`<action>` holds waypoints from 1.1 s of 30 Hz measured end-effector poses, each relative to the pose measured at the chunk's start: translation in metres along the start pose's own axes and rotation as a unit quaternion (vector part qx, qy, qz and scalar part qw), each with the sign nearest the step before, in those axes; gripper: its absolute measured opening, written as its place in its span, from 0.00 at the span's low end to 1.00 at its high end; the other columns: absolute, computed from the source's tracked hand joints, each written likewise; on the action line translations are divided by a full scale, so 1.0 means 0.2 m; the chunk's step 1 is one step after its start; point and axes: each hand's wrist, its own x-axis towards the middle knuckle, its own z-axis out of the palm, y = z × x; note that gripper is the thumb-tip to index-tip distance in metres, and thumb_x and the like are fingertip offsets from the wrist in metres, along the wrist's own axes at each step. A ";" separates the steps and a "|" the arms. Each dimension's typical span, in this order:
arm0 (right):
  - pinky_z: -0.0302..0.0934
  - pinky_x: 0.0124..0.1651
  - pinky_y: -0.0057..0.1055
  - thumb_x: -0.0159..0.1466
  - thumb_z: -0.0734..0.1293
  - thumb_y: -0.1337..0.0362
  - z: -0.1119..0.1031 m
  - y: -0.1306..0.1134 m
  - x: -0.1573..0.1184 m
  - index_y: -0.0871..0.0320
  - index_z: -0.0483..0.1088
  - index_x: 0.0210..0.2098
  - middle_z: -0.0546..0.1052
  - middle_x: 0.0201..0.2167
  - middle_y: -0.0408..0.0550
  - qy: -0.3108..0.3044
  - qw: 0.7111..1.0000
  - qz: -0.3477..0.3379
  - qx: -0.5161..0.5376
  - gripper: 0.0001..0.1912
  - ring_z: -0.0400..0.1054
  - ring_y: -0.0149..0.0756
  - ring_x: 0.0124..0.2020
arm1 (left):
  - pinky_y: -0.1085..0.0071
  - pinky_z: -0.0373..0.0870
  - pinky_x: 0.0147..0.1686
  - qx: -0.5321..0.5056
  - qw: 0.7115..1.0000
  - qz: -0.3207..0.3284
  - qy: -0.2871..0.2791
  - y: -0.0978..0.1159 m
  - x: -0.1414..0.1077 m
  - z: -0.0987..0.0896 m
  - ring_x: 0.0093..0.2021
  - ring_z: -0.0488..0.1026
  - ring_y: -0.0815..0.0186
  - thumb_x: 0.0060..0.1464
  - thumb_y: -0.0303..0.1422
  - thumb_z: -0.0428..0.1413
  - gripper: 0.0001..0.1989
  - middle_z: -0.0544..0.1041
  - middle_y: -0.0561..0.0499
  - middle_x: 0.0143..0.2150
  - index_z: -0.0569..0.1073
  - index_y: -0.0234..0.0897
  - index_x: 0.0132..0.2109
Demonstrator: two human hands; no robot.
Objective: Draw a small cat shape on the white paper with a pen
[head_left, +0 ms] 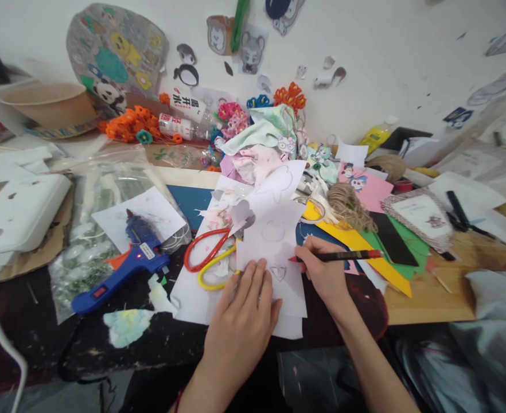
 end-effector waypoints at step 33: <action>0.49 0.26 0.31 0.59 0.66 0.68 0.00 0.00 0.00 0.54 0.60 0.15 0.62 0.13 0.36 -0.001 1.000 -0.011 -0.002 0.18 0.55 0.30 0.18 | 0.57 0.61 0.60 0.002 1.000 0.004 -0.002 0.00 0.01 0.00 0.62 0.73 0.56 0.70 0.34 0.48 0.18 0.73 0.41 0.64 0.74 0.28 0.57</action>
